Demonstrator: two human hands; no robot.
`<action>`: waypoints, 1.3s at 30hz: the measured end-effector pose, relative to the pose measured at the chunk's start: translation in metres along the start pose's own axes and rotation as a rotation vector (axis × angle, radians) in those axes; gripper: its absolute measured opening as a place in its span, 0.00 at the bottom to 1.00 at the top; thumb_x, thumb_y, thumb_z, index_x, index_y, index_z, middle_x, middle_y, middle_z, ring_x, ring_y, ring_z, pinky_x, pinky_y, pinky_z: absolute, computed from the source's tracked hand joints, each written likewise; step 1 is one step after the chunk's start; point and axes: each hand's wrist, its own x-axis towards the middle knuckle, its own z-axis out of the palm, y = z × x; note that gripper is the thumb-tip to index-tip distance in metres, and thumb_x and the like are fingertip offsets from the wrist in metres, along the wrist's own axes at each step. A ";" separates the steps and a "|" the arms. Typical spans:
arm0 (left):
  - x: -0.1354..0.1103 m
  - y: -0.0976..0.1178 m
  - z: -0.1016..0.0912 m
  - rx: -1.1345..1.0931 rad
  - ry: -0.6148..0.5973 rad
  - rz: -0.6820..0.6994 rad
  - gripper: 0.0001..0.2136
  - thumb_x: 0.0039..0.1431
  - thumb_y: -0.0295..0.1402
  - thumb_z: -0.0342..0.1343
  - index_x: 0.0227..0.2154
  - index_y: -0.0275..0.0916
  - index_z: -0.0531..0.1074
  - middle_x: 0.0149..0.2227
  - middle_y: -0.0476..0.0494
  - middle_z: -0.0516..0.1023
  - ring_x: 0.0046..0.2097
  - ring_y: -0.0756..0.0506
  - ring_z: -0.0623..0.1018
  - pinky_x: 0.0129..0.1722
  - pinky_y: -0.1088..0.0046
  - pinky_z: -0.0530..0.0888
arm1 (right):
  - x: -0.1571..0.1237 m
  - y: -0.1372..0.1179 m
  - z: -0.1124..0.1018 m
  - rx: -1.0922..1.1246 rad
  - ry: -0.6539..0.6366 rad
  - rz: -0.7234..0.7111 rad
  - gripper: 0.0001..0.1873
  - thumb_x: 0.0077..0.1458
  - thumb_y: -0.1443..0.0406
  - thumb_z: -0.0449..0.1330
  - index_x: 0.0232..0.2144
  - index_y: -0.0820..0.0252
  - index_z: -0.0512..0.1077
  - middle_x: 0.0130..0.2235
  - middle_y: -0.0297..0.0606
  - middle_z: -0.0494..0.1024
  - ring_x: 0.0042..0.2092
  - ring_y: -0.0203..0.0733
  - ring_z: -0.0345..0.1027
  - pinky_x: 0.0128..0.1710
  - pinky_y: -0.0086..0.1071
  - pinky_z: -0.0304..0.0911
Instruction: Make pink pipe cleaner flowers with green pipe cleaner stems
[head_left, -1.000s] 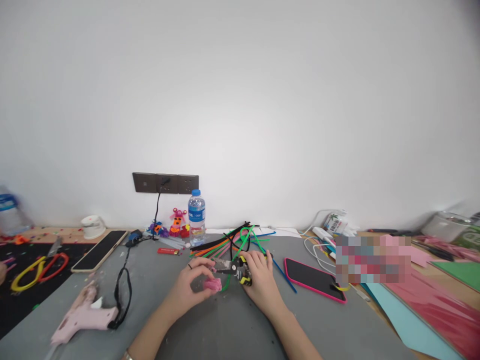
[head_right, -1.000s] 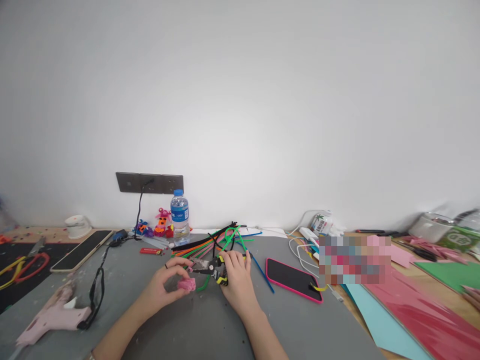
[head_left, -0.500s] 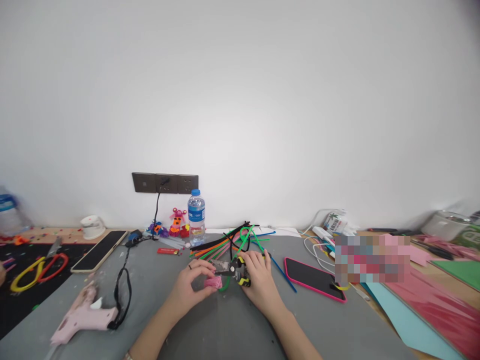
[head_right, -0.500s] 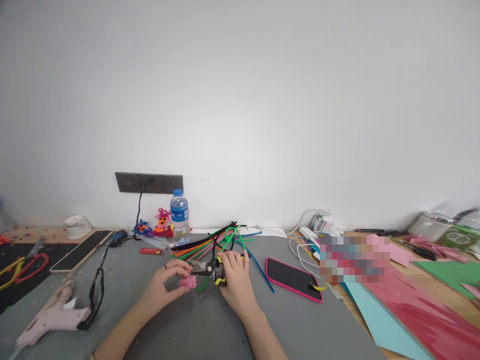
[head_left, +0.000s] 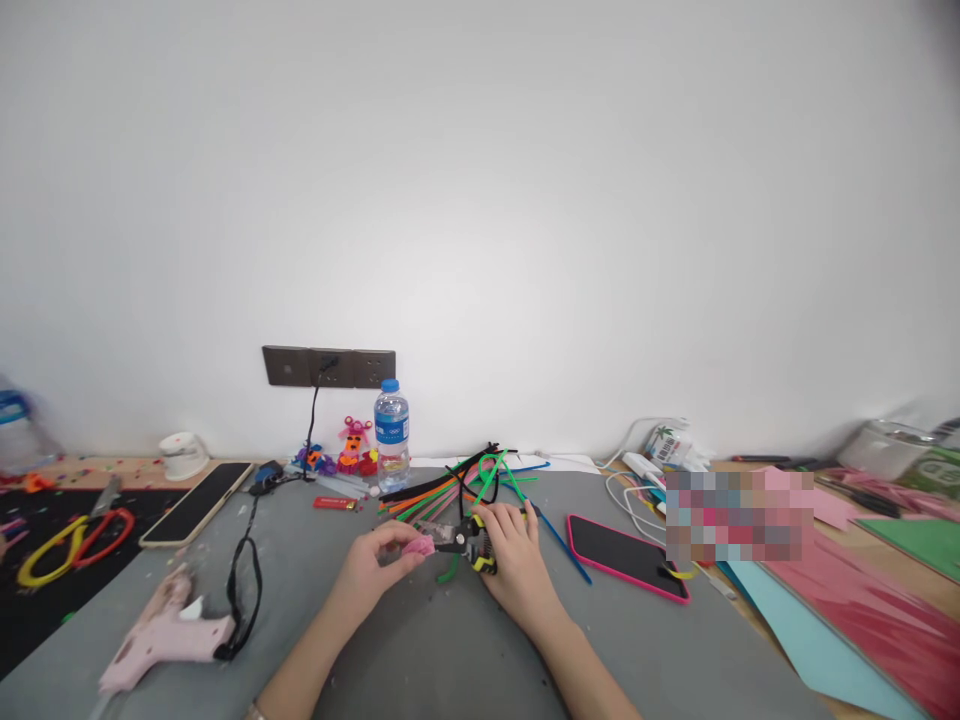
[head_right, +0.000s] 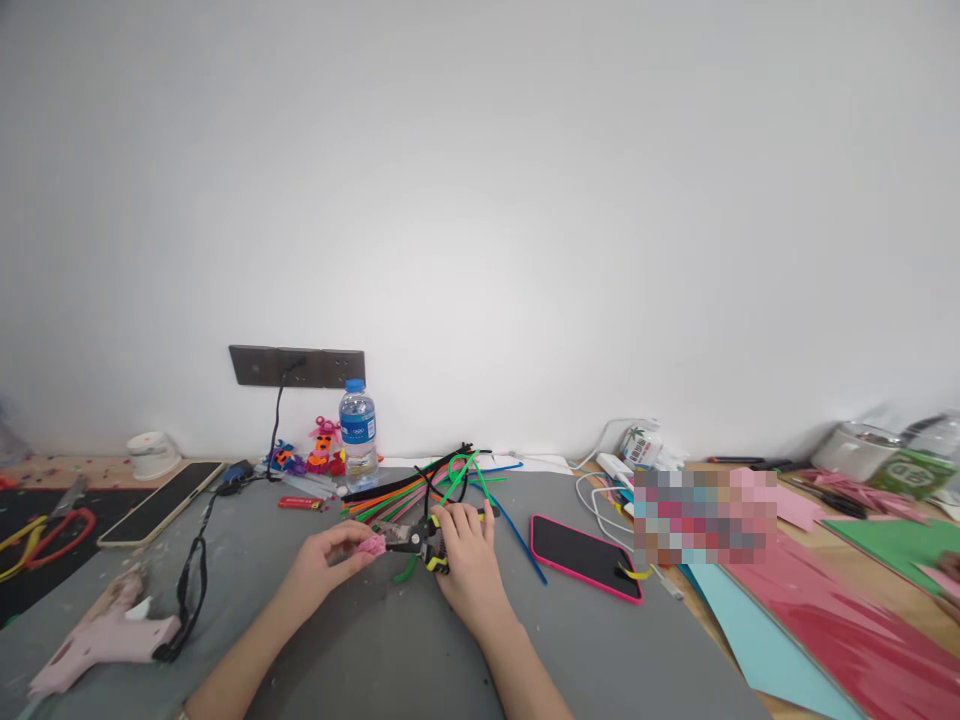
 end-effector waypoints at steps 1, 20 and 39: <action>0.001 0.000 0.000 -0.041 0.014 -0.020 0.10 0.51 0.40 0.64 0.31 0.38 0.81 0.35 0.41 0.82 0.39 0.42 0.78 0.38 0.70 0.73 | 0.000 0.000 0.000 -0.001 -0.001 0.004 0.35 0.38 0.78 0.55 0.51 0.55 0.63 0.47 0.42 0.73 0.52 0.52 0.62 0.63 0.57 0.38; 0.000 0.001 -0.001 -0.183 -0.068 -0.050 0.14 0.47 0.43 0.66 0.30 0.36 0.81 0.43 0.34 0.82 0.45 0.37 0.79 0.41 0.65 0.77 | 0.001 0.001 -0.002 0.024 0.013 0.010 0.34 0.39 0.77 0.55 0.51 0.54 0.63 0.46 0.41 0.72 0.52 0.51 0.62 0.62 0.57 0.40; 0.006 -0.016 -0.008 -0.230 0.174 0.009 0.16 0.45 0.45 0.67 0.31 0.37 0.79 0.49 0.34 0.79 0.51 0.36 0.76 0.46 0.64 0.76 | 0.003 0.003 -0.005 0.078 0.072 0.067 0.33 0.40 0.76 0.53 0.51 0.53 0.63 0.45 0.40 0.73 0.50 0.52 0.63 0.61 0.56 0.42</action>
